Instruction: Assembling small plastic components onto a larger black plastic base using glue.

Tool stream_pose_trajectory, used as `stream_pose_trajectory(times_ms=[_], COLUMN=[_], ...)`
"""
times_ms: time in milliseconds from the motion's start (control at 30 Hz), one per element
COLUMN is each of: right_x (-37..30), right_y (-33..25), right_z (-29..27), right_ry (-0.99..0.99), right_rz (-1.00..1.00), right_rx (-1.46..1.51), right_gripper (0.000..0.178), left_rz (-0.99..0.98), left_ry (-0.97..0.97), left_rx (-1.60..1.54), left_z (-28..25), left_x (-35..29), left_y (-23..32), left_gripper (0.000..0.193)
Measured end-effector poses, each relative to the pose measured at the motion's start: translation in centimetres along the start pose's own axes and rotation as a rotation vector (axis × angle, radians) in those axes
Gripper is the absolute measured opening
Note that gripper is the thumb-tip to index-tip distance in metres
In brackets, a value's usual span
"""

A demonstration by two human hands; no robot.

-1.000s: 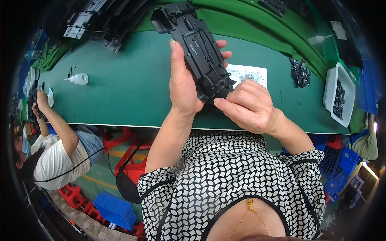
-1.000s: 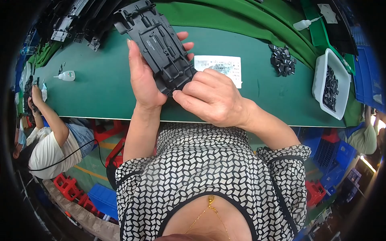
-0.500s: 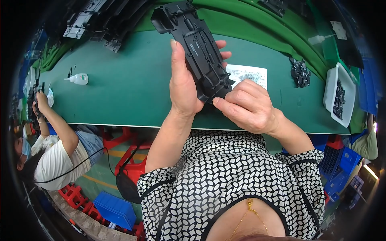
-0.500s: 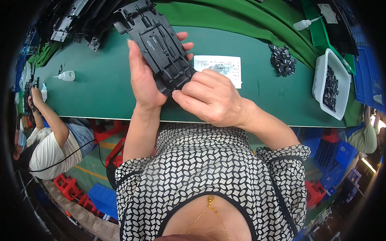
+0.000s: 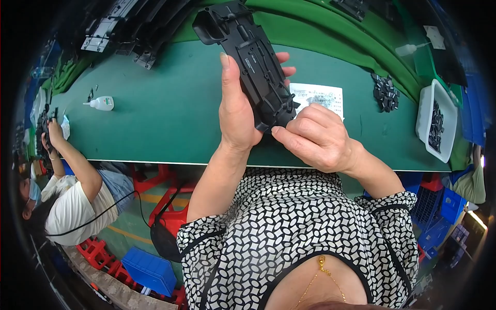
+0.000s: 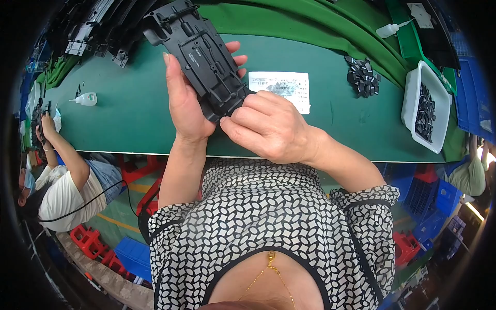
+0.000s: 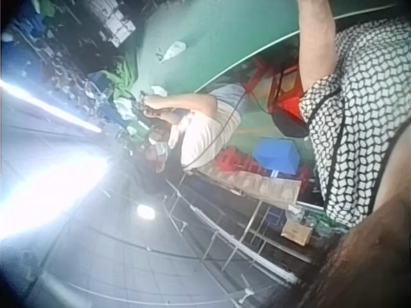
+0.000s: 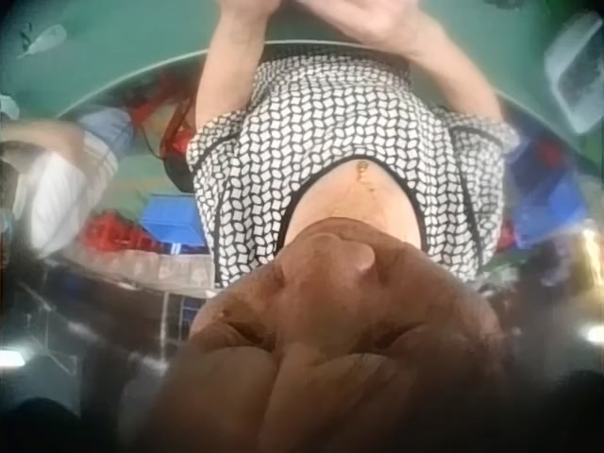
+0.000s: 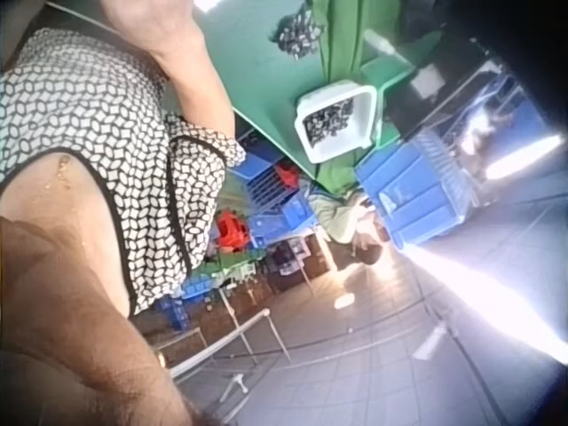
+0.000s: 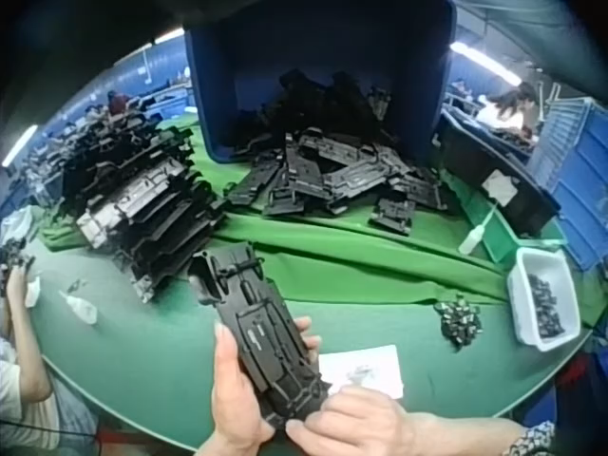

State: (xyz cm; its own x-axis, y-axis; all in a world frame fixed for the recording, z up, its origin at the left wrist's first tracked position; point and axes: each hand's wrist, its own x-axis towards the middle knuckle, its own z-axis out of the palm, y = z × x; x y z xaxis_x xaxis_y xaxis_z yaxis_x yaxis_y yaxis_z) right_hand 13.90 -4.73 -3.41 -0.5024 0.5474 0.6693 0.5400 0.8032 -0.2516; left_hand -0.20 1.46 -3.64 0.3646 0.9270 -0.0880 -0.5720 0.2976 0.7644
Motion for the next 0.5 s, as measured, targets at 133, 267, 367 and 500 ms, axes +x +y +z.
stream_pose_trajectory(times_ms=[133, 267, 367, 500], right_x=[0.1, 0.3, 0.3, 0.8], right_y=[-0.1, -0.2, -0.3, -1.2], right_z=[0.2, 0.2, 0.0, -1.9], right_ry=[0.007, 0.007, 0.045, 0.058], right_rz=[0.003, 0.007, 0.066, 0.555], right_rx=[0.007, 0.020, 0.056, 0.352], right_gripper=[0.027, 0.027, 0.023, 0.014], left_rz=[0.036, 0.045, 0.116, 0.311], left_ry=[-0.011, -0.004, 0.003, 0.069], left_rx=[0.015, 0.009, -0.027, 0.048], left_z=[0.0, 0.0, -0.5, -0.3], left_x=[0.0, -0.2, 0.0, -0.2], left_y=[0.0, 0.2, 0.0, 0.1], left_gripper=[0.070, 0.070, 0.071, 0.078])
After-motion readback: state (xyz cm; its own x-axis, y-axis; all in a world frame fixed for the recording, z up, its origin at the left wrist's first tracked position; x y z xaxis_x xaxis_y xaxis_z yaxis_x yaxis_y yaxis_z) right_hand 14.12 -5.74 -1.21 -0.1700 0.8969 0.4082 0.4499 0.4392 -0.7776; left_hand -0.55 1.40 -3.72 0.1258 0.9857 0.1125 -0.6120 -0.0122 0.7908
